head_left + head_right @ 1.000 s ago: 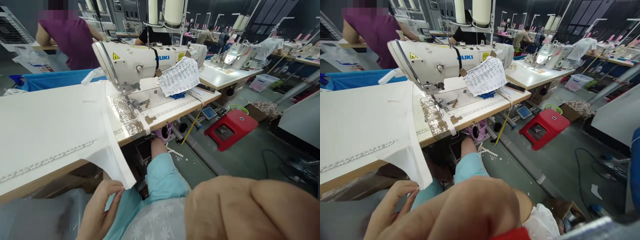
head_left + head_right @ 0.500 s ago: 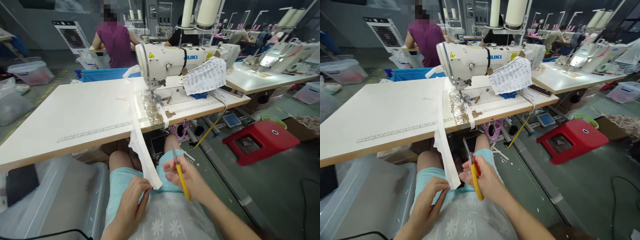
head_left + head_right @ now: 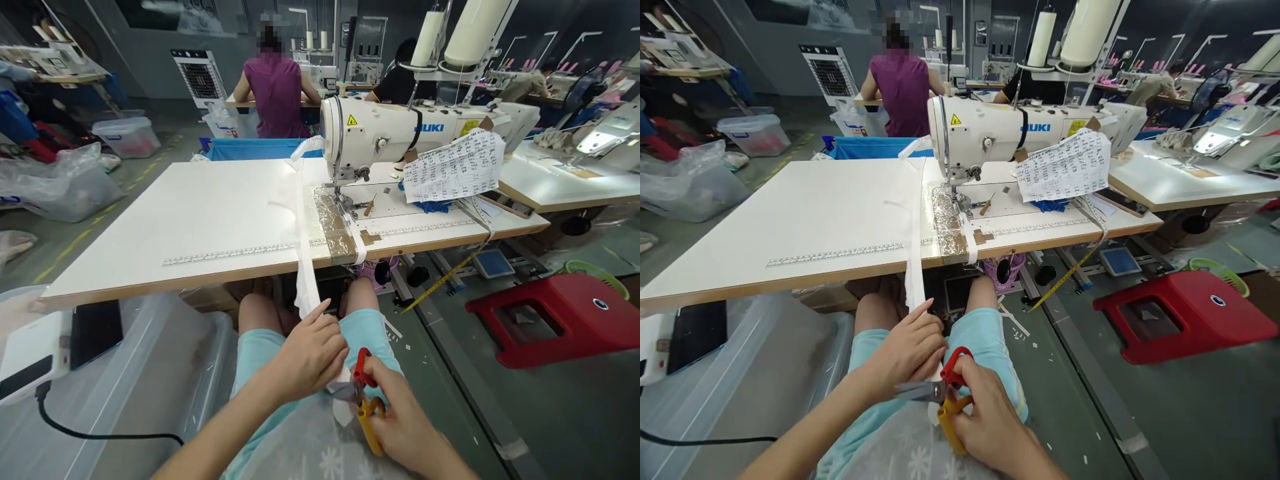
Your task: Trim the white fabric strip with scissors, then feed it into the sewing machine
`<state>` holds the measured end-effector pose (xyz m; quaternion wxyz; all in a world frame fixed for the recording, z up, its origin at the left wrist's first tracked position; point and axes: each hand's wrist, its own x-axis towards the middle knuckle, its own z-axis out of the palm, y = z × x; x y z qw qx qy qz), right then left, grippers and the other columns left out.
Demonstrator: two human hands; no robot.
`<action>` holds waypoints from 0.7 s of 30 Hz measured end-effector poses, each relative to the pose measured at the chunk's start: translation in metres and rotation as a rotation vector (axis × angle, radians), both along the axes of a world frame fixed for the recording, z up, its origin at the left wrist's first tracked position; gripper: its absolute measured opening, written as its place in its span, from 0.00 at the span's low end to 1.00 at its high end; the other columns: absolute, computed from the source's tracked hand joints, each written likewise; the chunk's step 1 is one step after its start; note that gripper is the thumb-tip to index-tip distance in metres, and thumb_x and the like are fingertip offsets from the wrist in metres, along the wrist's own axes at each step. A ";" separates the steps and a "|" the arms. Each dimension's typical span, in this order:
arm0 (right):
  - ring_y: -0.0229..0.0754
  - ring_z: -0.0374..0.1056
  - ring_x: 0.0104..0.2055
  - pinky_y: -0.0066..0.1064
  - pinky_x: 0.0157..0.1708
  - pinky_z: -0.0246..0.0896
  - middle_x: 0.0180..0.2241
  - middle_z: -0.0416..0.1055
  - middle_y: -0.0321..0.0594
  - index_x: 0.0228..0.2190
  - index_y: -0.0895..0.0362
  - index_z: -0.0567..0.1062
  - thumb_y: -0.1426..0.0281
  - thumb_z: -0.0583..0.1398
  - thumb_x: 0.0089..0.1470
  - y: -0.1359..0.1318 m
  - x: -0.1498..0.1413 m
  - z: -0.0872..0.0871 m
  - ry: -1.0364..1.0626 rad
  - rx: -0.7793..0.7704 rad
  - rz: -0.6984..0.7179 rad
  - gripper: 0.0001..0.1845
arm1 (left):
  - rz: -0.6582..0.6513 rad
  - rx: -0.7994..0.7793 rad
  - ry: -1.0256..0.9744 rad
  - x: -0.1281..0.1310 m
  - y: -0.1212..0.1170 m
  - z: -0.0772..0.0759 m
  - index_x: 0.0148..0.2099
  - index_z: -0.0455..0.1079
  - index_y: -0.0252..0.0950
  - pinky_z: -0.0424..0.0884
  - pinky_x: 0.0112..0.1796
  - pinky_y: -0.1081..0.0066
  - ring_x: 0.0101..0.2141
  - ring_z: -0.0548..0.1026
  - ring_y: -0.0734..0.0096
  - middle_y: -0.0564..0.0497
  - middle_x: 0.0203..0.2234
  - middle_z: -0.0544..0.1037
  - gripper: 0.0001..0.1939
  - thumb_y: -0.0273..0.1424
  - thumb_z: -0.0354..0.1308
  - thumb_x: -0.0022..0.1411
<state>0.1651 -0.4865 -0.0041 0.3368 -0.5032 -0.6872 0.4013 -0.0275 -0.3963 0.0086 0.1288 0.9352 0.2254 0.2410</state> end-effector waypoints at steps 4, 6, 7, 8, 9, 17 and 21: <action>0.37 0.58 0.30 0.26 0.28 0.51 0.29 0.64 0.32 0.32 0.53 0.62 0.78 0.53 0.42 -0.004 0.008 -0.006 -0.019 -0.052 -0.065 0.13 | 0.092 -0.009 -0.018 -0.022 -0.040 -0.002 0.33 0.64 0.36 0.59 0.59 0.52 0.29 0.67 0.69 0.53 0.24 0.68 0.08 0.25 0.50 0.66; 0.38 0.59 0.31 0.26 0.28 0.51 0.29 0.64 0.33 0.31 0.53 0.62 0.77 0.54 0.45 0.000 0.006 -0.009 0.006 -0.108 -0.069 0.11 | 0.135 -0.085 -0.007 -0.034 -0.065 -0.011 0.32 0.62 0.37 0.67 0.51 0.60 0.26 0.66 0.71 0.55 0.22 0.67 0.09 0.24 0.49 0.67; 0.37 0.59 0.31 0.26 0.28 0.51 0.29 0.64 0.32 0.31 0.53 0.61 0.77 0.55 0.45 0.003 0.003 -0.009 0.022 -0.128 -0.044 0.10 | 0.155 -0.140 0.010 -0.038 -0.074 -0.016 0.31 0.61 0.37 0.70 0.44 0.65 0.24 0.66 0.71 0.55 0.21 0.67 0.11 0.24 0.48 0.68; 0.37 0.59 0.31 0.25 0.28 0.51 0.29 0.64 0.32 0.30 0.53 0.61 0.78 0.55 0.46 0.008 0.000 -0.009 0.039 -0.142 -0.003 0.10 | 0.180 -0.206 0.030 -0.040 -0.081 -0.020 0.31 0.61 0.38 0.70 0.38 0.68 0.24 0.66 0.71 0.55 0.21 0.68 0.12 0.25 0.47 0.69; 0.36 0.59 0.31 0.25 0.28 0.51 0.29 0.64 0.31 0.30 0.53 0.60 0.78 0.54 0.45 0.013 -0.003 -0.007 0.056 -0.153 0.045 0.11 | 0.213 -0.273 0.043 -0.040 -0.083 -0.023 0.31 0.61 0.38 0.68 0.33 0.70 0.24 0.67 0.70 0.54 0.22 0.69 0.12 0.27 0.47 0.70; 0.36 0.60 0.32 0.25 0.30 0.55 0.31 0.65 0.31 0.33 0.53 0.65 0.77 0.55 0.46 0.054 -0.009 0.008 0.068 -0.140 0.104 0.11 | 0.390 -0.554 -0.153 -0.018 -0.034 -0.019 0.32 0.67 0.37 0.61 0.30 0.72 0.28 0.68 0.70 0.53 0.24 0.70 0.15 0.35 0.48 0.71; 0.37 0.63 0.31 0.27 0.31 0.59 0.31 0.68 0.34 0.33 0.53 0.65 0.67 0.59 0.55 0.061 0.003 -0.006 0.137 -0.296 -0.051 0.06 | 0.508 -0.904 -0.259 -0.021 -0.019 -0.019 0.31 0.67 0.36 0.57 0.24 0.74 0.22 0.64 0.75 0.55 0.21 0.67 0.17 0.41 0.50 0.68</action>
